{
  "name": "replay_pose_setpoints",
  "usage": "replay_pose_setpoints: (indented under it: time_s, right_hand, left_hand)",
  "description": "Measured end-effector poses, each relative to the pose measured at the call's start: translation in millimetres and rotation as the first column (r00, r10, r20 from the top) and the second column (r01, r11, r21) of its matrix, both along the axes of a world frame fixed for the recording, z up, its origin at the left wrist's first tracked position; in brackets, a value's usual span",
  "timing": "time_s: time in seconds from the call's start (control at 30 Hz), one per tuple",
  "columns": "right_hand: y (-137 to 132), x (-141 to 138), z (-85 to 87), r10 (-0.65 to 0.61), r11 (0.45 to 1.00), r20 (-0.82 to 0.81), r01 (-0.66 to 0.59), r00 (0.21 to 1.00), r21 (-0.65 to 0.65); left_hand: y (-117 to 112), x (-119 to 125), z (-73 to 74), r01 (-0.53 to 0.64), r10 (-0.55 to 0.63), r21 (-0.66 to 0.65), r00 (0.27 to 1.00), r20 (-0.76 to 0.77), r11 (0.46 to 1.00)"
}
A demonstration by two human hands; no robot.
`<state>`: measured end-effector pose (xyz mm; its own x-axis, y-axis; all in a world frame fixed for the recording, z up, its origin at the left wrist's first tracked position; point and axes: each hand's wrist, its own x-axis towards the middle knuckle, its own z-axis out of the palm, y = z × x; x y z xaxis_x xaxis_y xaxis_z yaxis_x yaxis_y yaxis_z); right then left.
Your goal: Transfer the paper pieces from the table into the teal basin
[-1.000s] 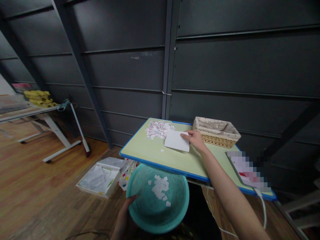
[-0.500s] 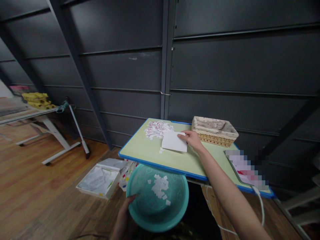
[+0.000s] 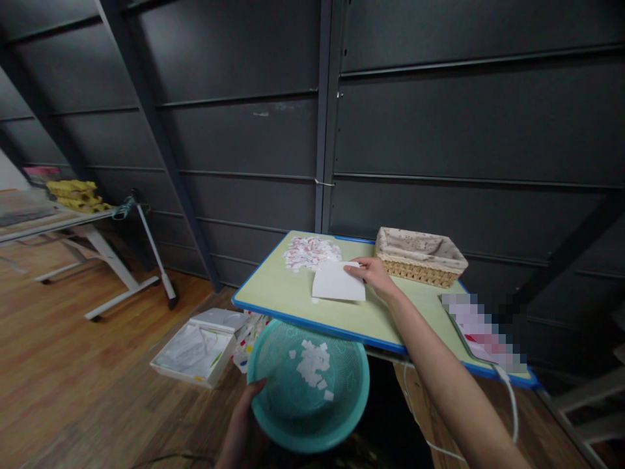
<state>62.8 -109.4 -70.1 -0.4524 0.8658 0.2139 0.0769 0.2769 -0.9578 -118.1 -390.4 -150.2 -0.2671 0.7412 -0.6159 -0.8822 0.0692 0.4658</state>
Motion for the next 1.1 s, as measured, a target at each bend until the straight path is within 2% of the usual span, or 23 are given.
replay_pose_setpoints:
  time_s: [0.23,0.4,0.57,0.77,0.93,1.1]
  right_hand:
    - [-4,0,2.3,0.016,0.999,0.008,-0.016,1.0,-0.028]
    - [-3,2,4.4,0.026,0.999,0.015,-0.025,1.0,-0.044]
    - [3,7,3.7,-0.016,0.999,0.026,0.017,1.0,-0.027]
    - [7,9,2.1,-0.046,0.999,0.08,0.045,0.996,0.021]
    - [11,12,1.1,-0.096,0.994,0.08,0.091,0.992,0.063]
    - [10,10,0.0,-0.087,0.995,0.044,0.085,0.995,0.044]
  left_hand:
    - [1,4,3.2,-0.019,0.02,0.01,0.996,-0.083,1.0]
    - [3,4,5.3,-0.06,0.06,0.0,0.998,-0.036,0.998]
    - [3,1,-3.7,-0.05,0.05,0.026,0.999,0.009,0.998]
    - [2,-3,-14.2,-0.038,0.039,0.056,0.999,-0.013,0.998]
    - [2,0,-6.3,-0.04,0.039,0.013,0.999,0.006,0.999]
    - [3,3,0.8,-0.054,0.055,0.046,0.998,-0.023,0.997]
